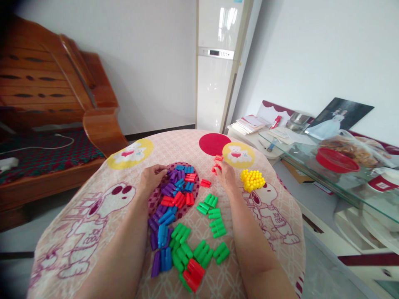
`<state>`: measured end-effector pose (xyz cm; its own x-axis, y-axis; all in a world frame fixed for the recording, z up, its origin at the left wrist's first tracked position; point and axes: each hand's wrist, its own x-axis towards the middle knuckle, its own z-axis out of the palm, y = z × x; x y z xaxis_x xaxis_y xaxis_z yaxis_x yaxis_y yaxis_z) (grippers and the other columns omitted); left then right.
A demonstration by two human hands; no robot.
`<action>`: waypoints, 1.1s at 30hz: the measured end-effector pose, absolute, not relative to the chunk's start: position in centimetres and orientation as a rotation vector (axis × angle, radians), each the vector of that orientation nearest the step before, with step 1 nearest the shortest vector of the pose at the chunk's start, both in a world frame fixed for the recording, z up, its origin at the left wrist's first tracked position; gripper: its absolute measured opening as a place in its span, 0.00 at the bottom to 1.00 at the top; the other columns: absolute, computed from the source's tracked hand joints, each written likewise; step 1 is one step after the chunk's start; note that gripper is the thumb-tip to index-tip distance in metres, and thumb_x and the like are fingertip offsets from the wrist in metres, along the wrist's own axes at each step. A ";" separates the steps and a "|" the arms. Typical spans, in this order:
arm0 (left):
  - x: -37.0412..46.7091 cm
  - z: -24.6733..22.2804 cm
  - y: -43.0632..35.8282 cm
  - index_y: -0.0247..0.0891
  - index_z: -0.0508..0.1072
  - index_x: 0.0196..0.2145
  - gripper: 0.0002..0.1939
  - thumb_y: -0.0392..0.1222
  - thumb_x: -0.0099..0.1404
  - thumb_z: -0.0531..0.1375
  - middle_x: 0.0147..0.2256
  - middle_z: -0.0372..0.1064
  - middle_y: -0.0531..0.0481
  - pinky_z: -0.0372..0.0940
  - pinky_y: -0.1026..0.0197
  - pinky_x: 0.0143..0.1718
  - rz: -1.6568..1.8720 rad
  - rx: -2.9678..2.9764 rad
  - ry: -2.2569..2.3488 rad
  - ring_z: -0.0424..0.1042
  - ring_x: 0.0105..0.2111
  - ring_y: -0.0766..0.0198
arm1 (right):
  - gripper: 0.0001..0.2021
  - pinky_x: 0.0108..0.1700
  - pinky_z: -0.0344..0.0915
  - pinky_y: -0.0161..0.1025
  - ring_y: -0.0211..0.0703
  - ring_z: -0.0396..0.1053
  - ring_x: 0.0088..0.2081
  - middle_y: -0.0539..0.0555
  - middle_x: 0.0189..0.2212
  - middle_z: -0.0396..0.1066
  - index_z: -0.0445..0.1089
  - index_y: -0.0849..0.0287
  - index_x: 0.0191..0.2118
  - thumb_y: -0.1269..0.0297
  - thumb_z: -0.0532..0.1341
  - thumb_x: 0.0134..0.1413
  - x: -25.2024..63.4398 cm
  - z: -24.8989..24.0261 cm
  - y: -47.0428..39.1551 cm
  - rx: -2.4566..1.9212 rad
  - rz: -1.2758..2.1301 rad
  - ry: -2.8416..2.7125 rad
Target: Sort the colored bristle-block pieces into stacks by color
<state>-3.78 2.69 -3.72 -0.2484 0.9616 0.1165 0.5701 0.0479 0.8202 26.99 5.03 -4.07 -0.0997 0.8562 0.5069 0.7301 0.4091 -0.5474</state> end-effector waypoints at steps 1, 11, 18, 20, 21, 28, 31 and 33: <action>-3.7 -3.6 2.6 0.40 0.81 0.38 0.13 0.42 0.59 0.58 0.31 0.78 0.49 0.68 0.63 0.35 1.082 1.548 1.876 0.76 0.32 0.61 | 0.18 0.56 0.65 0.46 0.50 0.71 0.51 0.60 0.49 0.76 0.75 0.59 0.49 0.64 0.55 0.56 27.0 -4.1 5.0 -1.360 0.184 -1.852; -3.8 -3.5 2.6 0.39 0.81 0.38 0.13 0.41 0.59 0.58 0.30 0.78 0.49 0.68 0.63 0.32 1.086 1.499 1.849 0.76 0.29 0.61 | 0.17 0.51 0.65 0.43 0.50 0.73 0.44 0.60 0.40 0.78 0.77 0.60 0.43 0.66 0.51 0.57 27.5 -3.0 9.2 -1.645 -0.004 -1.708; -4.0 -4.0 2.7 0.40 0.80 0.39 0.14 0.41 0.59 0.57 0.30 0.78 0.49 0.68 0.62 0.35 1.109 1.519 1.810 0.77 0.31 0.60 | 0.15 0.49 0.66 0.39 0.47 0.75 0.44 0.55 0.38 0.80 0.80 0.55 0.34 0.73 0.56 0.52 26.9 -1.8 13.9 -1.748 0.119 -2.026; -4.0 -4.0 2.7 0.40 0.80 0.39 0.13 0.41 0.60 0.57 0.31 0.78 0.48 0.68 0.62 0.35 1.105 1.523 1.812 0.77 0.31 0.60 | 0.14 0.46 0.66 0.38 0.47 0.75 0.42 0.53 0.35 0.81 0.80 0.54 0.30 0.76 0.57 0.47 27.2 -1.8 14.1 -1.780 0.158 -2.045; -4.0 -4.0 2.7 0.40 0.80 0.38 0.13 0.41 0.60 0.57 0.31 0.78 0.48 0.68 0.62 0.35 1.106 1.523 1.817 0.77 0.31 0.60 | 0.14 0.45 0.66 0.38 0.46 0.76 0.41 0.53 0.34 0.81 0.80 0.54 0.29 0.76 0.57 0.45 27.5 -1.9 14.1 -1.811 0.170 -2.020; -3.9 -3.9 2.8 0.39 0.81 0.38 0.13 0.40 0.59 0.58 0.32 0.79 0.48 0.68 0.62 0.36 1.097 1.523 1.831 0.77 0.33 0.60 | 0.09 0.37 0.67 0.37 0.44 0.74 0.31 0.52 0.26 0.78 0.77 0.57 0.25 0.71 0.59 0.37 30.1 -3.1 11.9 -1.805 0.233 -1.611; -3.9 -3.9 2.8 0.39 0.81 0.39 0.13 0.40 0.60 0.58 0.31 0.78 0.48 0.68 0.63 0.34 1.096 1.517 1.837 0.76 0.32 0.60 | 0.07 0.38 0.67 0.38 0.46 0.73 0.31 0.52 0.26 0.78 0.75 0.57 0.25 0.66 0.60 0.38 30.1 -3.9 10.9 -1.693 0.202 -1.391; -3.8 -3.9 2.8 0.39 0.81 0.39 0.13 0.40 0.60 0.58 0.31 0.78 0.48 0.67 0.63 0.34 1.096 1.514 1.842 0.76 0.31 0.60 | 0.06 0.39 0.67 0.40 0.47 0.73 0.31 0.53 0.25 0.77 0.74 0.57 0.24 0.63 0.61 0.38 29.7 -4.5 10.4 -1.634 0.178 -1.277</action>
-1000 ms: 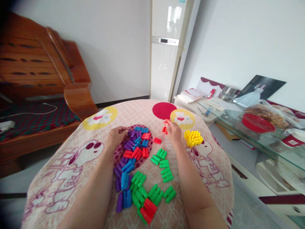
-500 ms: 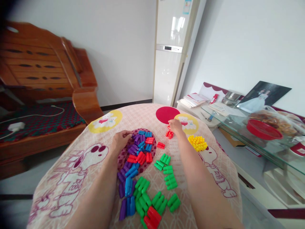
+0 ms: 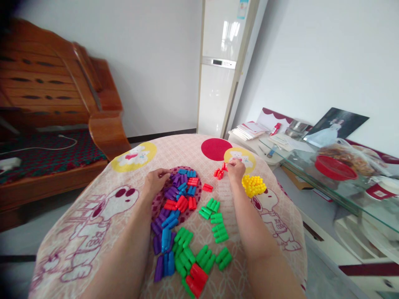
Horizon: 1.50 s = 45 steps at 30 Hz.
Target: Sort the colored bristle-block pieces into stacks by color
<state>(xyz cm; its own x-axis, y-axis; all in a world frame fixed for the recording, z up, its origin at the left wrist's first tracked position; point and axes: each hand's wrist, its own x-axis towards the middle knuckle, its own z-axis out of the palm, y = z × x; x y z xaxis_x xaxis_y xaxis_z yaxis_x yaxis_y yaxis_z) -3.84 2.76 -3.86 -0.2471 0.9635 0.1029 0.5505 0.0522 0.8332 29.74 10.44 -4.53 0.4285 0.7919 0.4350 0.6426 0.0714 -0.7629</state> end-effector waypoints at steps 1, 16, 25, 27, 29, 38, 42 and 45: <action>-3.8 -3.8 2.7 0.39 0.81 0.39 0.13 0.40 0.60 0.58 0.31 0.78 0.49 0.67 0.63 0.34 1.096 1.514 1.844 0.76 0.31 0.61 | 0.06 0.39 0.67 0.40 0.48 0.73 0.31 0.54 0.24 0.77 0.73 0.57 0.24 0.62 0.61 0.38 29.5 -4.8 10.3 -1.612 0.182 -1.243; -3.4 -3.1 2.3 0.39 0.81 0.37 0.11 0.37 0.60 0.59 0.29 0.78 0.51 0.66 0.66 0.31 1.103 1.491 1.863 0.75 0.28 0.63 | 0.12 0.38 0.68 0.41 0.47 0.73 0.31 0.54 0.26 0.77 0.75 0.60 0.28 0.57 0.62 0.40 28.4 -6.2 7.8 -1.427 0.426 -1.206; -3.5 -3.9 2.8 0.39 0.80 0.38 0.12 0.40 0.59 0.59 0.31 0.79 0.49 0.68 0.64 0.33 1.122 1.469 1.856 0.76 0.30 0.61 | 0.12 0.35 0.66 0.37 0.44 0.72 0.30 0.54 0.26 0.77 0.76 0.61 0.30 0.59 0.58 0.49 26.5 -2.3 3.3 -1.423 0.309 -1.521; -3.5 -3.9 2.7 0.39 0.80 0.38 0.12 0.40 0.59 0.59 0.31 0.78 0.49 0.69 0.64 0.33 1.117 1.481 1.857 0.76 0.30 0.61 | 0.09 0.34 0.64 0.35 0.43 0.72 0.30 0.53 0.26 0.76 0.76 0.60 0.28 0.62 0.60 0.50 25.3 -1.8 2.1 -1.436 0.408 -1.796; -3.6 -3.8 2.7 0.39 0.81 0.38 0.13 0.40 0.59 0.58 0.30 0.78 0.49 0.68 0.64 0.33 1.108 1.490 1.854 0.76 0.30 0.61 | 0.05 0.36 0.64 0.35 0.43 0.73 0.32 0.54 0.27 0.77 0.76 0.60 0.29 0.65 0.63 0.49 24.1 -1.7 1.1 -1.493 0.416 -2.076; -3.6 -3.4 2.6 0.39 0.81 0.37 0.12 0.39 0.59 0.59 0.30 0.78 0.50 0.66 0.64 0.34 1.083 1.555 1.905 0.75 0.29 0.63 | 0.03 0.36 0.63 0.34 0.43 0.73 0.34 0.55 0.31 0.78 0.77 0.58 0.32 0.68 0.65 0.50 23.9 -1.0 0.7 -1.566 0.409 -2.109; -3.6 -3.3 2.5 0.39 0.81 0.38 0.12 0.39 0.59 0.58 0.30 0.78 0.50 0.66 0.64 0.34 1.077 1.556 1.903 0.75 0.29 0.62 | 0.04 0.34 0.63 0.34 0.41 0.72 0.30 0.52 0.25 0.76 0.77 0.59 0.27 0.68 0.63 0.47 26.7 0.0 1.8 -1.493 0.393 -1.977; -3.5 -3.1 2.5 0.39 0.81 0.38 0.13 0.39 0.59 0.58 0.30 0.78 0.50 0.66 0.64 0.34 1.070 1.561 1.908 0.75 0.29 0.62 | 0.06 0.36 0.64 0.36 0.43 0.72 0.32 0.53 0.28 0.77 0.77 0.59 0.27 0.72 0.62 0.43 28.6 0.4 2.4 -1.598 0.199 -1.941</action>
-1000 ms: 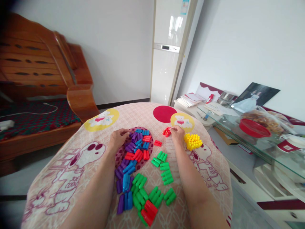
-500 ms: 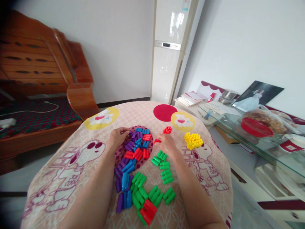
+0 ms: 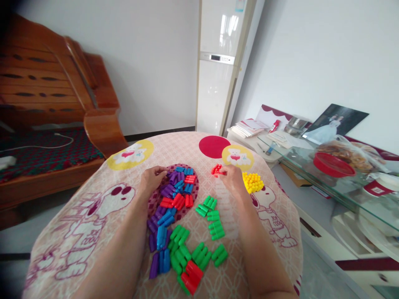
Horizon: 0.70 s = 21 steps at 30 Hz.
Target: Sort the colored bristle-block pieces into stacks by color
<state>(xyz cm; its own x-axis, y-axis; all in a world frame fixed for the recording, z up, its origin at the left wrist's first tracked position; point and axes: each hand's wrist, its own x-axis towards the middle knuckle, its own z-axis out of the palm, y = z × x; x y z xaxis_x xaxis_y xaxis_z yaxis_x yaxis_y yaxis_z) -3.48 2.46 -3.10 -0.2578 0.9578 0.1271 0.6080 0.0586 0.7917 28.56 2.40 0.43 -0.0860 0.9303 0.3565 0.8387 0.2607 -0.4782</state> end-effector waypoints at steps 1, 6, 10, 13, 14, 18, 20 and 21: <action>-3.5 -3.1 2.4 0.39 0.81 0.38 0.13 0.39 0.59 0.58 0.30 0.78 0.50 0.66 0.64 0.34 1.068 1.563 1.913 0.74 0.29 0.62 | 0.07 0.37 0.64 0.36 0.44 0.72 0.32 0.54 0.29 0.77 0.78 0.59 0.28 0.72 0.61 0.42 29.0 0.4 2.6 -1.649 0.132 -1.931; -3.5 -3.1 2.5 0.40 0.81 0.38 0.13 0.40 0.59 0.58 0.30 0.78 0.50 0.66 0.64 0.35 1.066 1.573 1.931 0.74 0.30 0.62 | 0.11 0.40 0.65 0.38 0.46 0.72 0.35 0.57 0.32 0.77 0.77 0.60 0.31 0.75 0.58 0.42 29.4 -0.9 3.5 -1.780 -0.082 -1.925; -3.5 -3.1 2.5 0.40 0.81 0.38 0.13 0.39 0.59 0.58 0.30 0.78 0.50 0.67 0.64 0.36 1.052 1.567 1.933 0.75 0.30 0.62 | 0.12 0.40 0.65 0.37 0.46 0.71 0.36 0.57 0.33 0.76 0.76 0.60 0.32 0.76 0.57 0.43 29.0 -2.4 4.2 -1.744 -0.094 -1.955; -3.5 -3.3 2.5 0.39 0.81 0.38 0.13 0.39 0.59 0.58 0.31 0.78 0.50 0.67 0.64 0.35 1.072 1.552 1.898 0.75 0.30 0.62 | 0.15 0.40 0.65 0.37 0.45 0.71 0.36 0.57 0.35 0.76 0.76 0.60 0.36 0.77 0.57 0.43 28.9 -2.8 4.5 -1.707 -0.023 -1.970; -3.5 -3.4 2.6 0.39 0.81 0.39 0.13 0.39 0.59 0.58 0.31 0.78 0.49 0.67 0.64 0.34 1.081 1.549 1.889 0.75 0.30 0.62 | 0.16 0.41 0.66 0.37 0.44 0.71 0.36 0.57 0.36 0.76 0.75 0.60 0.38 0.78 0.57 0.43 28.9 -2.7 4.5 -1.701 -0.002 -1.966; -3.7 -4.1 2.9 0.38 0.80 0.39 0.13 0.41 0.60 0.58 0.30 0.78 0.48 0.68 0.63 0.34 1.101 1.531 1.868 0.76 0.31 0.61 | 0.14 0.44 0.66 0.39 0.46 0.71 0.37 0.60 0.38 0.75 0.75 0.62 0.41 0.76 0.57 0.49 28.2 -1.5 3.7 -1.660 -0.002 -1.937; -3.7 -4.2 2.9 0.38 0.80 0.39 0.13 0.40 0.59 0.58 0.30 0.78 0.48 0.68 0.63 0.34 1.110 1.513 1.863 0.76 0.31 0.61 | 0.13 0.46 0.65 0.40 0.47 0.71 0.40 0.61 0.39 0.75 0.75 0.63 0.42 0.74 0.56 0.53 26.8 -0.9 3.0 -1.547 0.022 -1.989; -3.7 -4.2 2.9 0.38 0.80 0.39 0.13 0.40 0.59 0.58 0.30 0.78 0.48 0.68 0.63 0.34 1.111 1.505 1.859 0.76 0.31 0.61 | 0.13 0.48 0.65 0.41 0.48 0.71 0.42 0.61 0.40 0.75 0.75 0.63 0.43 0.73 0.55 0.56 25.9 -0.8 2.7 -1.464 0.058 -2.037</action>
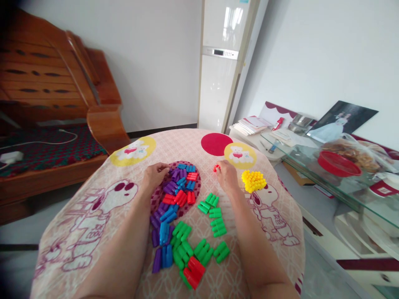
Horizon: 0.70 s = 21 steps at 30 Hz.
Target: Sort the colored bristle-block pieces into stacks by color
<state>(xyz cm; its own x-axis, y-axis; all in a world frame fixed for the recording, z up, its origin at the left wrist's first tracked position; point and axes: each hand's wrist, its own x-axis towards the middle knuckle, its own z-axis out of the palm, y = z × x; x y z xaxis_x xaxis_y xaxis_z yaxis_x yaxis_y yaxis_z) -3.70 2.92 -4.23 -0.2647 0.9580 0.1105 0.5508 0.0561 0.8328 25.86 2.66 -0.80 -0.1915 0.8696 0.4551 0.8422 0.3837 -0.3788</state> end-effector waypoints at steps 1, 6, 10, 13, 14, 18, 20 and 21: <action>-3.7 -4.2 2.9 0.38 0.80 0.39 0.13 0.40 0.59 0.58 0.30 0.78 0.48 0.68 0.64 0.33 1.111 1.497 1.854 0.76 0.30 0.61 | 0.14 0.49 0.65 0.41 0.48 0.71 0.44 0.61 0.42 0.75 0.75 0.62 0.45 0.72 0.54 0.58 24.8 -0.9 2.3 -1.370 0.109 -2.097; -3.2 -3.1 2.3 0.38 0.80 0.37 0.12 0.38 0.60 0.57 0.30 0.78 0.50 0.68 0.64 0.33 1.093 1.489 1.851 0.75 0.29 0.63 | 0.17 0.57 0.61 0.43 0.47 0.67 0.53 0.62 0.52 0.72 0.71 0.61 0.54 0.67 0.52 0.65 19.7 -2.8 1.3 -1.156 0.237 -2.335; -3.1 -2.5 2.1 0.38 0.81 0.37 0.12 0.38 0.60 0.58 0.29 0.78 0.50 0.67 0.64 0.34 1.072 1.502 1.897 0.75 0.29 0.62 | 0.12 0.52 0.63 0.39 0.45 0.69 0.48 0.58 0.45 0.74 0.75 0.58 0.46 0.65 0.55 0.64 19.0 -3.2 1.2 -1.253 0.207 -2.410; -3.1 -2.7 2.2 0.39 0.81 0.37 0.12 0.39 0.60 0.58 0.30 0.78 0.50 0.67 0.64 0.35 1.071 1.514 1.912 0.75 0.30 0.62 | 0.09 0.47 0.63 0.38 0.45 0.69 0.43 0.58 0.39 0.74 0.75 0.59 0.43 0.67 0.59 0.60 19.9 -2.0 1.1 -1.381 0.167 -2.450; -3.2 -2.9 2.3 0.39 0.81 0.37 0.12 0.39 0.60 0.58 0.31 0.78 0.50 0.67 0.64 0.35 1.071 1.514 1.908 0.75 0.30 0.62 | 0.10 0.46 0.63 0.37 0.46 0.70 0.42 0.58 0.38 0.75 0.75 0.59 0.43 0.68 0.59 0.59 20.3 -1.6 0.9 -1.421 0.162 -2.471; -3.5 -3.5 2.6 0.38 0.80 0.39 0.13 0.40 0.60 0.58 0.31 0.78 0.48 0.67 0.63 0.35 1.078 1.527 1.904 0.76 0.31 0.61 | 0.13 0.45 0.62 0.38 0.48 0.71 0.42 0.60 0.38 0.75 0.75 0.59 0.46 0.70 0.60 0.56 21.3 -0.5 0.2 -1.452 0.120 -2.623; -3.5 -3.6 2.6 0.38 0.80 0.39 0.13 0.40 0.60 0.58 0.31 0.78 0.48 0.67 0.63 0.35 1.085 1.530 1.893 0.76 0.31 0.61 | 0.12 0.44 0.62 0.38 0.49 0.71 0.43 0.61 0.39 0.75 0.76 0.59 0.44 0.71 0.60 0.54 21.4 -0.5 -0.1 -1.451 0.084 -2.683; -3.5 -3.6 2.6 0.38 0.80 0.39 0.13 0.40 0.60 0.58 0.31 0.78 0.48 0.68 0.63 0.35 1.087 1.528 1.884 0.76 0.31 0.61 | 0.11 0.44 0.62 0.38 0.49 0.71 0.42 0.61 0.39 0.75 0.76 0.60 0.43 0.71 0.60 0.53 21.3 -0.5 -0.2 -1.464 0.073 -2.693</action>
